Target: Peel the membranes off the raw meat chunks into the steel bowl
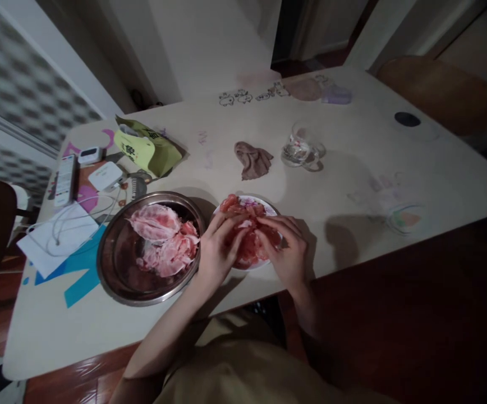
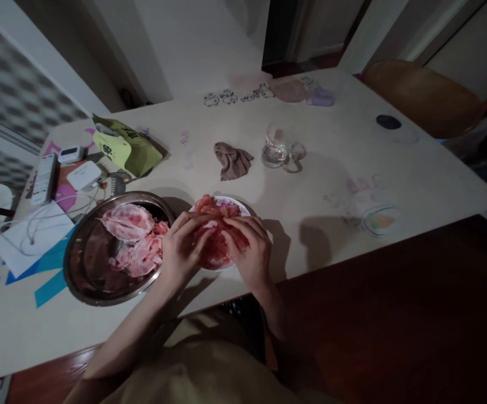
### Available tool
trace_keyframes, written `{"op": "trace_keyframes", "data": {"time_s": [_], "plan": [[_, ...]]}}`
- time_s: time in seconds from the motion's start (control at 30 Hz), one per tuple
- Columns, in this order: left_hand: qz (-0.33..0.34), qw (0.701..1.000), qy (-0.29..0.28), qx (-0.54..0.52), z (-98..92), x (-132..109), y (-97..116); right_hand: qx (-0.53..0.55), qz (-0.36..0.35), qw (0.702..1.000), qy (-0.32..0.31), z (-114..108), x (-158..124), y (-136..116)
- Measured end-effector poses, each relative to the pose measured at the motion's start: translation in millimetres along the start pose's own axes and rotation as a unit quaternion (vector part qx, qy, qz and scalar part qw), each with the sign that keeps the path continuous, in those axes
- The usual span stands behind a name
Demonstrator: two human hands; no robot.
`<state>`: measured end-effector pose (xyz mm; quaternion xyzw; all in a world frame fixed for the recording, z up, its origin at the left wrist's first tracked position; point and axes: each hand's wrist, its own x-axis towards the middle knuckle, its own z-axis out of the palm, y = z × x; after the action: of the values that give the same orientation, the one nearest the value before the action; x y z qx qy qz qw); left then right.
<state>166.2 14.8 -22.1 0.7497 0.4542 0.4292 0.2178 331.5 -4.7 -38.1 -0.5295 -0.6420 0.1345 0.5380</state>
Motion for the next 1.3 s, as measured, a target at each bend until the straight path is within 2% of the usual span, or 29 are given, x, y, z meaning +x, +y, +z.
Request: {"op": "trace_keyframes", "data": {"time_s": [0.1, 0.2, 0.53, 0.67, 0.87, 1.13, 1.3], "plan": [[0.015, 1.0, 0.014, 0.016, 5.0, -4, -4, -0.035, -0.065, 0.996, 0.044, -1, -2, -3], [0.03, 0.999, 0.027, 0.029, 8.1, -7, -5, -0.054, -0.123, 0.99, 0.051, 3, -5, -5], [0.109, 0.991, 0.072, 0.042, 9.9, -15, -7, -0.127, -0.2, 0.97, 0.051, 10, -11, -5], [0.115, 0.99, 0.078, 0.011, 10.2, -22, -15, -0.131, -0.201, 0.97, 0.041, 12, -12, -6], [0.117, 0.989, 0.09, 0.009, 14.5, -28, -21, -0.156, -0.194, 0.966, 0.072, 19, -15, -3], [0.152, 0.98, 0.123, -0.025, 14.6, -22, -14, -0.072, -0.205, 0.973, 0.075, 16, -14, 6], [0.171, 0.975, 0.144, -0.014, 12.6, -19, -10, -0.082, -0.222, 0.968, 0.078, 12, -18, 7]]}}
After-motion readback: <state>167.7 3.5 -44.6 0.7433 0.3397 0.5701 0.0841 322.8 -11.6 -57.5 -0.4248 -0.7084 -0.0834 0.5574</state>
